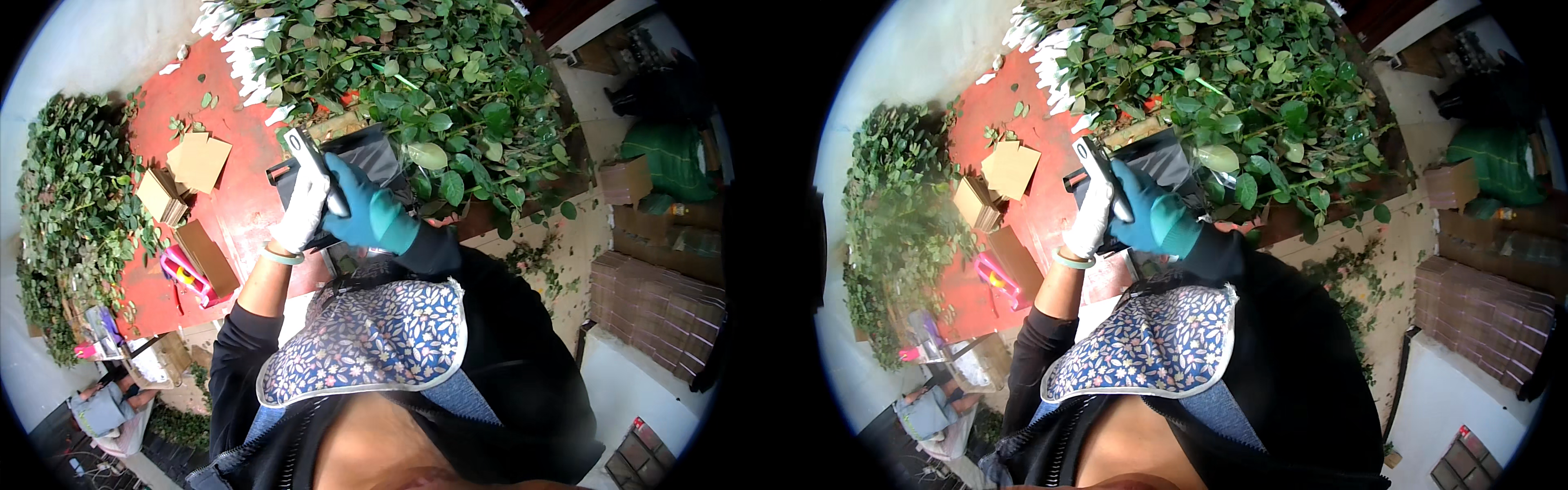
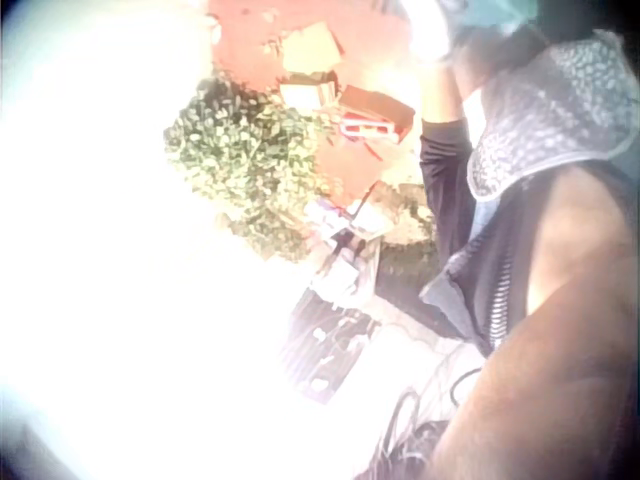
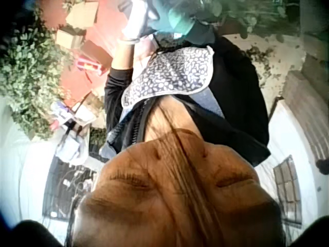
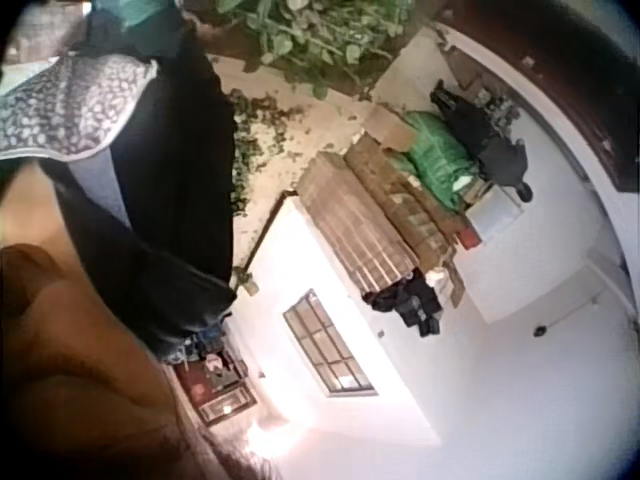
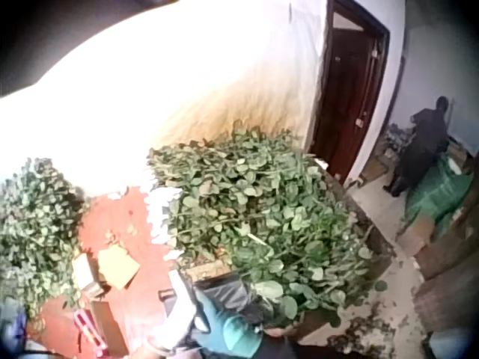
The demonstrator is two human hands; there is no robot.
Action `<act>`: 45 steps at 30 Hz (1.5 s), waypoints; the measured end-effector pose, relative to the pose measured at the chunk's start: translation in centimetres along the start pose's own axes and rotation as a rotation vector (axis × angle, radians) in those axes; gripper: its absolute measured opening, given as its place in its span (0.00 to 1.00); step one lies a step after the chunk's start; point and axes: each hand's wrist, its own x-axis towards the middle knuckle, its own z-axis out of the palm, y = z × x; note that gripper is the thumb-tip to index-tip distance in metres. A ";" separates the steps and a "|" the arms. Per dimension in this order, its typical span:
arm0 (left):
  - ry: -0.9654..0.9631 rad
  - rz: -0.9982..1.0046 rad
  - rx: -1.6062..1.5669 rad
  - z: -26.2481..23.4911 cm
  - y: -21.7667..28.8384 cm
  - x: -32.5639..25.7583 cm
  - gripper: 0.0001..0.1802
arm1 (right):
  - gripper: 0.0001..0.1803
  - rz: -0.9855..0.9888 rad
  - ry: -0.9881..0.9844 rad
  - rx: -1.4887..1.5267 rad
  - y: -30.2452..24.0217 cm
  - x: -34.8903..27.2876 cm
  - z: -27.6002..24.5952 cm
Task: The person packs bunches of white and pink roses into cardboard boxes, using a stapler to secure the cardboard liners and packaging.
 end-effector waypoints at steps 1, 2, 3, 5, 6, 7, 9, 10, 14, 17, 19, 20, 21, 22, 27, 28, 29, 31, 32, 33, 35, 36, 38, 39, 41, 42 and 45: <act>-0.015 0.094 0.004 -0.2 1.3 -0.4 0.37 | 0.43 0.142 -0.111 0.180 -0.4 0.5 -1.5; -0.074 0.017 0.094 -1.0 1.4 -0.5 0.44 | 0.45 0.256 -0.276 0.463 1.1 1.3 -3.4; -0.137 -0.062 0.184 -1.7 1.4 -0.5 0.50 | 0.48 0.367 -0.440 0.747 2.7 1.7 -5.3; -0.094 0.090 0.652 -0.5 3.5 -0.1 0.68 | 0.50 0.239 -0.326 1.010 4.7 1.2 -7.2; -0.089 0.311 0.821 0.0 3.5 0.4 0.70 | 0.51 0.189 -0.250 1.086 5.5 1.1 -8.2; -0.095 0.529 0.987 0.5 3.6 1.0 0.72 | 0.53 0.183 -0.135 1.084 6.3 1.6 -9.1; -0.167 0.296 1.380 0.8 4.5 1.3 0.71 | 0.52 0.197 -0.022 1.075 7.1 0.9 -10.6; -0.166 0.305 1.417 0.6 4.9 1.1 0.71 | 0.51 0.202 0.015 1.077 7.3 0.2 -11.0; -0.105 0.462 1.327 -0.4 3.8 0.9 0.70 | 0.48 0.243 -0.040 1.160 7.1 -4.9 -10.9; -0.111 0.451 1.279 -0.6 3.0 0.8 0.69 | 0.46 0.256 -0.103 1.281 7.5 -7.3 -9.8; -0.119 0.430 1.280 -0.1 2.9 0.9 0.67 | 0.44 0.270 -0.121 1.370 8.2 -7.9 -9.1; -0.124 0.421 1.305 0.2 2.8 0.8 0.66 | 0.44 0.280 -0.118 1.401 8.7 -8.1 -8.7; -0.128 0.412 1.331 0.4 2.7 0.7 0.65 | 0.43 0.298 -0.108 1.424 9.2 -8.1 -8.4; -0.135 0.428 1.324 0.6 2.8 0.6 0.57 | 0.42 0.330 -0.079 1.445 9.8 -7.8 -7.9; -0.172 0.495 1.415 1.8 2.0 0.6 0.40 | 0.43 0.402 0.033 1.394 8.6 -8.3 -9.9; -0.168 0.512 1.415 1.8 1.8 0.6 0.40 | 0.41 0.373 0.056 1.242 8.5 -9.0 -10.8; -0.163 0.528 1.414 1.7 1.6 0.6 0.40 | 0.38 0.341 0.076 1.090 8.2 -9.7 -11.6; -0.162 0.561 1.426 1.8 1.3 0.8 0.39 | 0.40 0.403 -0.034 0.777 5.9 -9.9 -13.7; -0.155 0.568 1.435 1.8 1.4 0.8 0.39 | 0.40 0.454 -0.109 0.633 4.0 -9.0 -14.7; -0.139 0.579 1.440 2.3 1.4 0.9 0.38 | 0.40 0.499 -0.186 0.480 2.2 -8.3 -16.0; -0.147 0.585 1.423 2.2 0.7 1.1 0.38 | 0.34 0.616 -0.325 0.177 0.7 -7.0 -16.6; -0.140 0.590 1.417 2.0 0.3 1.1 0.38 | 0.33 0.553 -0.347 0.062 0.4 -6.8 -16.8; -0.131 0.593 1.399 1.7 -0.1 1.2 0.38 | 0.32 0.532 -0.380 -0.098 0.4 -7.0 -17.2; -0.128 0.595 1.391 1.5 -0.3 1.2 0.38 | 0.32 0.561 -0.421 -0.157 0.7 -7.0 -17.2; -0.122 0.599 1.378 1.2 -0.6 1.3 0.38 | 0.32 0.616 -0.502 -0.276 1.4 -6.9 -17.2; -0.118 0.600 1.371 1.0 -0.7 1.2 0.38 | 0.31 0.583 -0.507 -0.318 2.0 -6.9 -16.6; -0.115 0.598 1.362 0.6 -1.2 1.2 0.39 | 0.32 0.685 -0.627 -0.240 2.5 -5.8 -16.0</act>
